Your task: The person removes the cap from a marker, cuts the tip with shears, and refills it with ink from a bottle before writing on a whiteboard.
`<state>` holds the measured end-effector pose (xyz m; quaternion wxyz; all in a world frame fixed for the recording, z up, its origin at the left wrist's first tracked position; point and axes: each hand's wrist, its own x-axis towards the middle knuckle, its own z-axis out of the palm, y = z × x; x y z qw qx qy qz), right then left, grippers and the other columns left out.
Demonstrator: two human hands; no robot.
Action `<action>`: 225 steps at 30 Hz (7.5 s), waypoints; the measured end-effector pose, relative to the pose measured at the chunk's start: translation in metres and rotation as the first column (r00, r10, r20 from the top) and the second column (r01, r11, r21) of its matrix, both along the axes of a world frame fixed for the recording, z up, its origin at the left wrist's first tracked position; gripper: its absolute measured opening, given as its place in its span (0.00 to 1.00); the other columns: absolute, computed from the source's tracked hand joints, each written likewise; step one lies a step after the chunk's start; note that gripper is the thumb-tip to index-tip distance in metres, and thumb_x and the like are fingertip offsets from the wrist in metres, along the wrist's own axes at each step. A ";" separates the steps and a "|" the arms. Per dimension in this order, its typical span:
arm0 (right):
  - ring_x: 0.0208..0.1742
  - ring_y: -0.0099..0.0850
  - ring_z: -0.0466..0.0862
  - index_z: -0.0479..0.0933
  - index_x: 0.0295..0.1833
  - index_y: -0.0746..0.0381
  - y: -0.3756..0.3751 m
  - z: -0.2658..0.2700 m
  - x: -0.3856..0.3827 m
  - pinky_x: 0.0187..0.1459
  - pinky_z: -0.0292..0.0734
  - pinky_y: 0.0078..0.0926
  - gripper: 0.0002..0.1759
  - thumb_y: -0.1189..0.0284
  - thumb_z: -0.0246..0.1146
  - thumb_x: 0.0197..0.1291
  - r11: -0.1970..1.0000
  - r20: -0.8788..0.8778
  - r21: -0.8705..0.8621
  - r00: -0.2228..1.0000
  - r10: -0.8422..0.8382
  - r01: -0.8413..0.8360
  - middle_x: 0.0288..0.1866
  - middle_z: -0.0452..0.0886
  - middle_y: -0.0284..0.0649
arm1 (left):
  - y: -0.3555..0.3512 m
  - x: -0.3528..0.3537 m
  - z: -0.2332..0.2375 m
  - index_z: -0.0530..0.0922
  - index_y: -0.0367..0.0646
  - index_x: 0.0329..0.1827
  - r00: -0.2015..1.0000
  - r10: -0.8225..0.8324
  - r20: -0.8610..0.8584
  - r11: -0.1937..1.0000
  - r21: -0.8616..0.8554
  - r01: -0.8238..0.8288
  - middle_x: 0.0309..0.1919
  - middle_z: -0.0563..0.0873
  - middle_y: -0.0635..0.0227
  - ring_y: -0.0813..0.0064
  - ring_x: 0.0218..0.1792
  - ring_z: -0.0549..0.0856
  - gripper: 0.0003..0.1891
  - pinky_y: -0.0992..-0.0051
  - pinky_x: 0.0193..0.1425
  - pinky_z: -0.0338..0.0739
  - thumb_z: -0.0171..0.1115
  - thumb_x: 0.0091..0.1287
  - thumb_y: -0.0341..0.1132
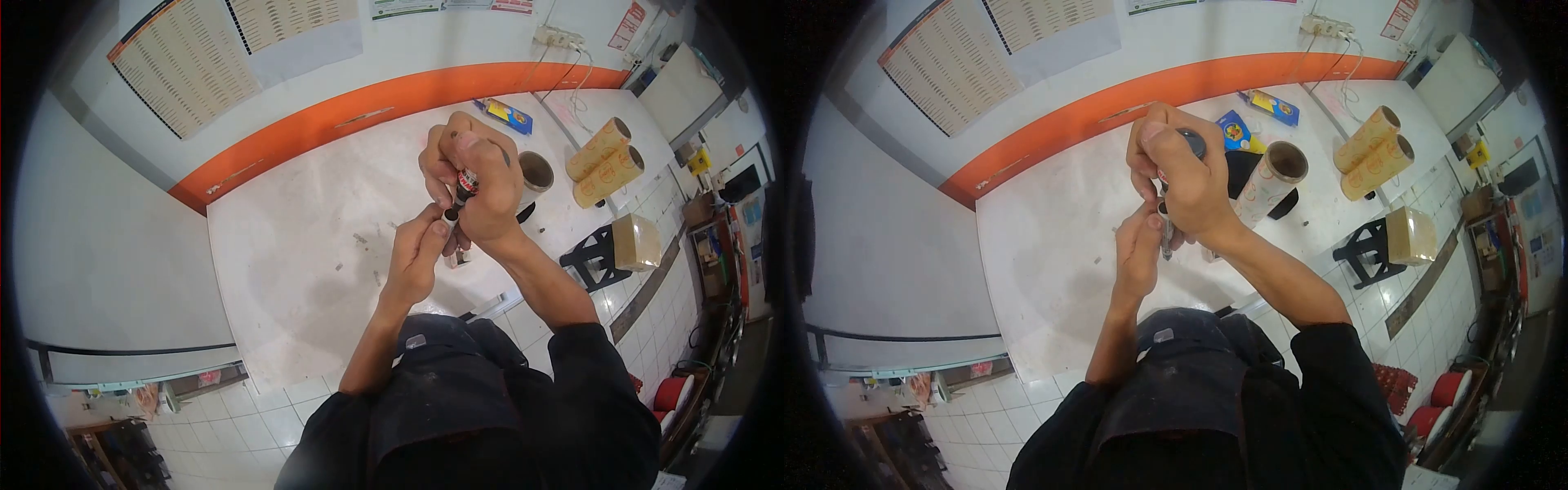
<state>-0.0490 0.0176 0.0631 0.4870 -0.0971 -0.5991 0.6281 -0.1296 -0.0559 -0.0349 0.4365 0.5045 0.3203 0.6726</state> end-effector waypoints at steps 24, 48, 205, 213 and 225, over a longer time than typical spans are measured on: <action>0.17 0.20 0.64 0.62 0.24 0.62 0.012 -0.009 0.006 0.20 0.61 0.18 0.16 0.69 0.50 0.65 0.997 0.032 -0.071 0.999 0.039 -0.037 0.20 0.66 0.35 | 0.007 0.009 -0.007 0.74 0.27 0.50 0.999 0.042 -0.016 0.999 0.017 -0.042 0.28 0.81 0.66 0.82 0.27 0.71 0.18 0.80 0.33 0.66 0.44 0.77 0.37; 0.18 0.21 0.58 0.57 0.23 0.59 0.002 -0.003 -0.002 0.19 0.57 0.19 0.15 0.65 0.47 0.60 0.994 0.079 -0.074 0.994 -0.073 0.079 0.19 0.64 0.38 | 0.003 0.007 -0.008 0.75 0.29 0.49 1.000 0.028 -0.010 1.000 0.014 -0.028 0.28 0.81 0.65 0.83 0.27 0.71 0.19 0.80 0.33 0.66 0.44 0.78 0.40; 0.49 0.55 0.81 0.82 0.44 0.66 0.041 -0.079 0.054 0.56 0.72 0.47 0.33 0.50 0.40 0.74 0.699 0.991 0.125 0.127 -0.049 -0.704 0.44 0.83 0.56 | 0.043 0.138 -0.104 0.75 0.32 0.57 0.792 0.572 -0.214 0.815 0.039 -0.578 0.49 0.82 0.58 0.66 0.50 0.82 0.21 0.68 0.53 0.76 0.68 0.60 0.21; 0.42 0.31 0.78 0.75 0.54 0.65 0.030 -0.044 0.090 0.44 0.73 0.31 0.22 0.59 0.44 0.75 0.836 0.180 0.547 0.981 -0.074 -0.038 0.42 0.78 0.40 | 0.016 0.083 -0.020 0.81 0.30 0.50 0.756 0.628 -0.186 0.722 -0.225 -0.655 0.32 0.84 0.71 0.89 0.28 0.75 0.15 0.86 0.29 0.70 0.68 0.65 0.31; 0.30 0.26 0.77 0.74 0.42 0.65 0.026 -0.132 0.126 0.34 0.71 0.25 0.21 0.59 0.46 0.77 0.423 0.009 -0.391 0.456 0.890 -0.817 0.31 0.77 0.35 | 0.016 0.087 0.077 0.75 0.32 0.55 0.977 0.138 0.160 0.940 -0.332 -0.078 0.34 0.82 0.60 0.94 0.12 0.60 0.20 0.86 0.13 0.51 0.64 0.69 0.39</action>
